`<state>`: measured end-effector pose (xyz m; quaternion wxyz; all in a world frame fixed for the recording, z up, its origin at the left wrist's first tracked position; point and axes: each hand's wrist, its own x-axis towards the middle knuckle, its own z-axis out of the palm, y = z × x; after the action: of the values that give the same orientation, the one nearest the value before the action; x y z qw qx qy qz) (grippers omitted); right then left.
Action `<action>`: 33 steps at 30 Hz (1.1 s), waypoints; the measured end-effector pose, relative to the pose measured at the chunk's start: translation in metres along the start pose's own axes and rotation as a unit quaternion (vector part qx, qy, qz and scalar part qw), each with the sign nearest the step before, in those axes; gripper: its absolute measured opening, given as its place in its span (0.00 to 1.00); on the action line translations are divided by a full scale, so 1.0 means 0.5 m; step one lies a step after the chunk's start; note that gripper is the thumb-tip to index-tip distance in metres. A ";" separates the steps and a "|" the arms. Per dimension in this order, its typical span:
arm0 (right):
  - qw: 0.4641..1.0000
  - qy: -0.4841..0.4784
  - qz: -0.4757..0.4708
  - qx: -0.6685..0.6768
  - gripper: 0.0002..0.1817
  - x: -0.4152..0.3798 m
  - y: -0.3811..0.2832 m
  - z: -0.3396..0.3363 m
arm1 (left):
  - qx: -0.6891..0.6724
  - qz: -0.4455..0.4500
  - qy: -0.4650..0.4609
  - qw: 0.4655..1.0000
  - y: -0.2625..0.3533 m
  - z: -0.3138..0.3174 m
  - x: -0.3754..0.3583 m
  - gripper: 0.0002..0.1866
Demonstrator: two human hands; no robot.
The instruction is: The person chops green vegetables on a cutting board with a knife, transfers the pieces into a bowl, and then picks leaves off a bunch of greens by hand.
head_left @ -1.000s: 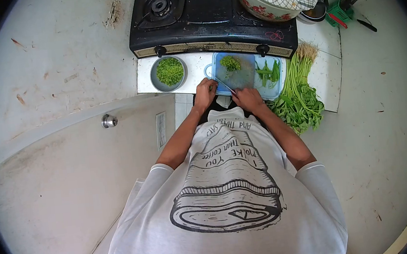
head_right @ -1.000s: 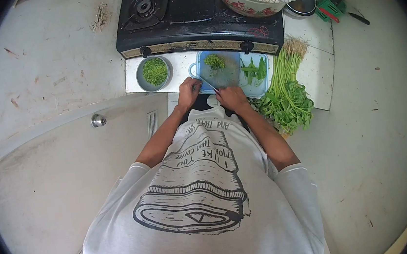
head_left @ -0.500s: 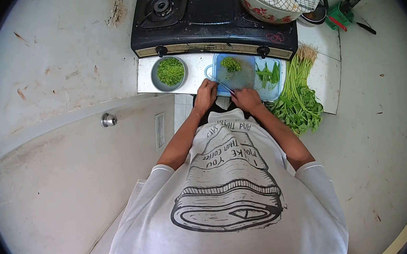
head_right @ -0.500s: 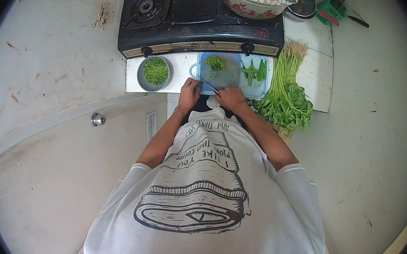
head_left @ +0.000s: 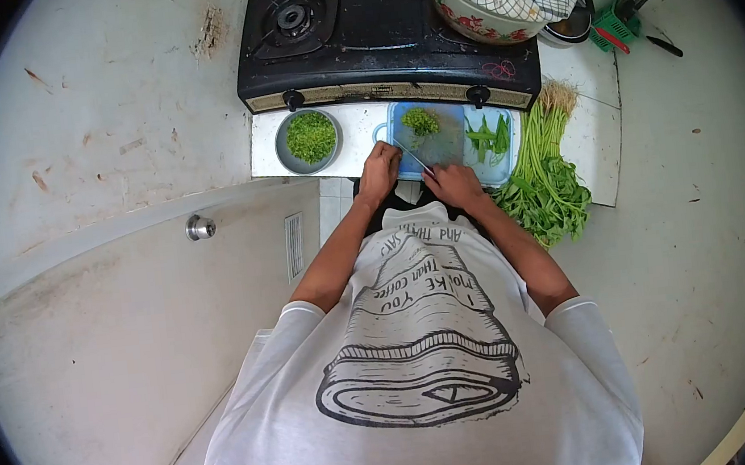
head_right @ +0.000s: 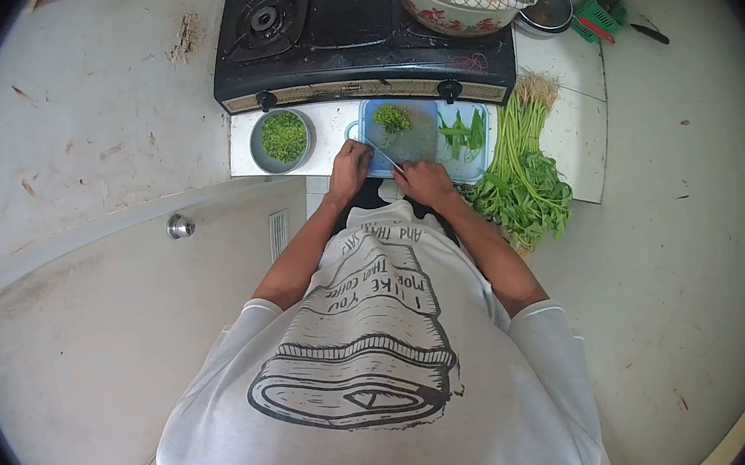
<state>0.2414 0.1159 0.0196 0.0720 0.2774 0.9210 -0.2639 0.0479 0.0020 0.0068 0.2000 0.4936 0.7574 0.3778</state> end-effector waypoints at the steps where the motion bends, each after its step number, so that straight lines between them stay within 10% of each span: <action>1: 1.000 -0.001 -0.001 -0.001 0.27 -0.001 -0.002 -0.002 | -0.002 0.003 0.004 1.000 -0.002 0.001 -0.001 0.07; 33: 1.000 0.020 -0.001 0.000 0.24 0.044 -0.019 0.018 | -0.003 -0.023 -0.010 1.000 -0.007 -0.006 -0.006 0.07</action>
<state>0.2177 0.1148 0.0102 0.0531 0.2821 0.9224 -0.2584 0.0449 -0.0029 0.0059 0.2173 0.4789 0.7657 0.3704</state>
